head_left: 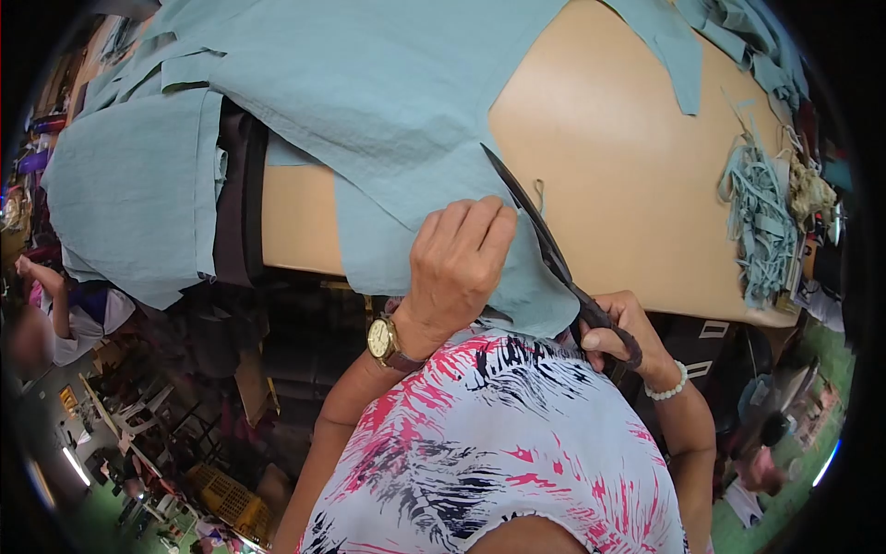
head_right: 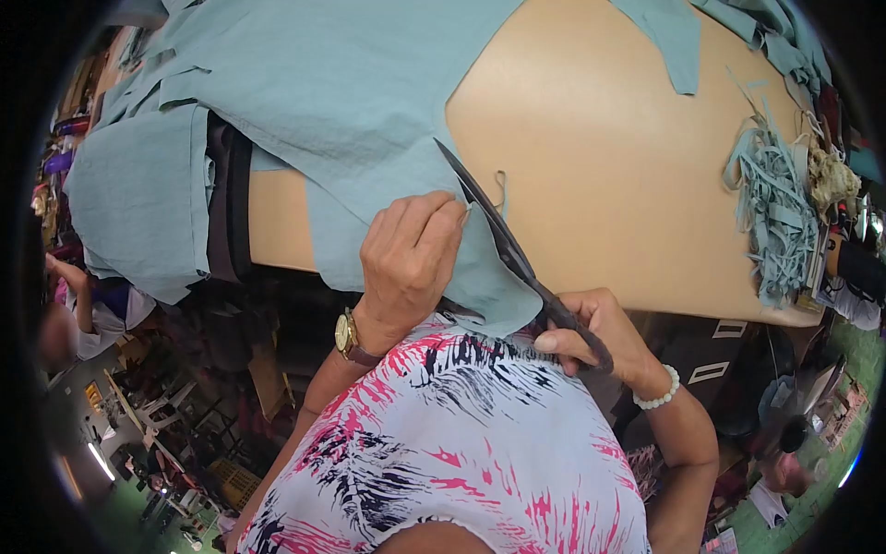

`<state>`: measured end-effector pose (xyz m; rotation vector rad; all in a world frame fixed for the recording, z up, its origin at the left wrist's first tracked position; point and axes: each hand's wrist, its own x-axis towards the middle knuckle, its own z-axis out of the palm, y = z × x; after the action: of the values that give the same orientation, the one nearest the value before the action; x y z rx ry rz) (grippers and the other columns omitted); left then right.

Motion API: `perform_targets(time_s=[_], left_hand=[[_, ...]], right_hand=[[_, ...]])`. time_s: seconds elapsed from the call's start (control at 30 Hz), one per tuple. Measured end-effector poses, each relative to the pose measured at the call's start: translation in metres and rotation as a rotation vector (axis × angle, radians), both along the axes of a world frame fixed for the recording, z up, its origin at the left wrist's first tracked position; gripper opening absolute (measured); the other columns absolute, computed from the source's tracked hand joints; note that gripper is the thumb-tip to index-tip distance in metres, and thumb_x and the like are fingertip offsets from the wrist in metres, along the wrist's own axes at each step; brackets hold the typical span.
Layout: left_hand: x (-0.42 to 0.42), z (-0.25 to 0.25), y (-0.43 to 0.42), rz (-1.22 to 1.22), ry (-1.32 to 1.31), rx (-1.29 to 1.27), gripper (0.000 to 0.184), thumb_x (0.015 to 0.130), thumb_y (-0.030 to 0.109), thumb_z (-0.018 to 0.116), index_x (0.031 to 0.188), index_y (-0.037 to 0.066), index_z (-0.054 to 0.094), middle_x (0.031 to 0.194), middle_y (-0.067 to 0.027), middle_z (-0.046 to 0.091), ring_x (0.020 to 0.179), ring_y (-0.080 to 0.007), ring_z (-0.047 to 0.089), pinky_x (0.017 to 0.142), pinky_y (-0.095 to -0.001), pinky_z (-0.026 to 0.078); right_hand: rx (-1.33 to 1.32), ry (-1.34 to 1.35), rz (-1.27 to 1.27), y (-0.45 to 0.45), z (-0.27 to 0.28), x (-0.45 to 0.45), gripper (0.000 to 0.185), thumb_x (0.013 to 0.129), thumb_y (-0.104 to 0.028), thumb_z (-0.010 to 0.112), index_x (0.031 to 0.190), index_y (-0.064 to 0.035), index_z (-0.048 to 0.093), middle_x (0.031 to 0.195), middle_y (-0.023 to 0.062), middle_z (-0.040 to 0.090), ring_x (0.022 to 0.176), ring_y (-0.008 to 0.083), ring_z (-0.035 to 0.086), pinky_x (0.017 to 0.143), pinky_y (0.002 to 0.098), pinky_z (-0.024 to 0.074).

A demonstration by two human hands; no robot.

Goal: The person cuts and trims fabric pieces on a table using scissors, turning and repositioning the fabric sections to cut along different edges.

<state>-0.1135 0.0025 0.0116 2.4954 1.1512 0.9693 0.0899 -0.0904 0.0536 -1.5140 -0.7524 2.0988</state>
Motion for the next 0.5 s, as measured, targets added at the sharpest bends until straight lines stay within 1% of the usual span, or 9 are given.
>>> perform_targets(time_s=[0.2,0.4,0.5], left_hand=[[0.0001,-0.0001,-0.0002,0.006,-0.008,0.002,0.018,0.068,0.002,0.064,0.084,0.003,0.057,0.084,-0.0058,0.058,0.070,-0.0208,0.054,0.058,-0.0315,0.041],[-0.0008,-0.0006,-0.0003,0.005,-0.025,0.008,0.019,0.067,0.002,0.065,0.084,0.003,0.058,0.084,-0.0060,0.059,0.070,-0.0207,0.055,0.059,-0.0312,0.042],[-0.0009,-0.0010,-0.0008,0.003,-0.034,0.011,0.020,0.066,0.002,0.066,0.084,0.003,0.058,0.084,-0.0063,0.059,0.070,-0.0209,0.055,0.059,-0.0312,0.043]], right_hand=[[-0.014,-0.052,0.002,-0.0007,0.0031,-0.0028,0.030,0.071,-0.021,0.071,0.059,-0.0035,0.050,0.049,-0.0010,0.048,0.040,0.0053,0.048,0.038,0.0180,0.0344],[-0.001,-0.111,0.054,-0.0008,0.0033,-0.0043,0.028,0.075,-0.021,0.069,0.060,-0.0029,0.053,0.047,-0.0010,0.048,0.038,0.0044,0.045,0.038,0.0184,0.0316],[-0.010,-0.126,0.033,0.0010,0.0077,-0.0091,0.027,0.076,-0.020,0.067,0.060,-0.0026,0.054,0.045,-0.0011,0.047,0.038,0.0040,0.043,0.038,0.0187,0.0305]])
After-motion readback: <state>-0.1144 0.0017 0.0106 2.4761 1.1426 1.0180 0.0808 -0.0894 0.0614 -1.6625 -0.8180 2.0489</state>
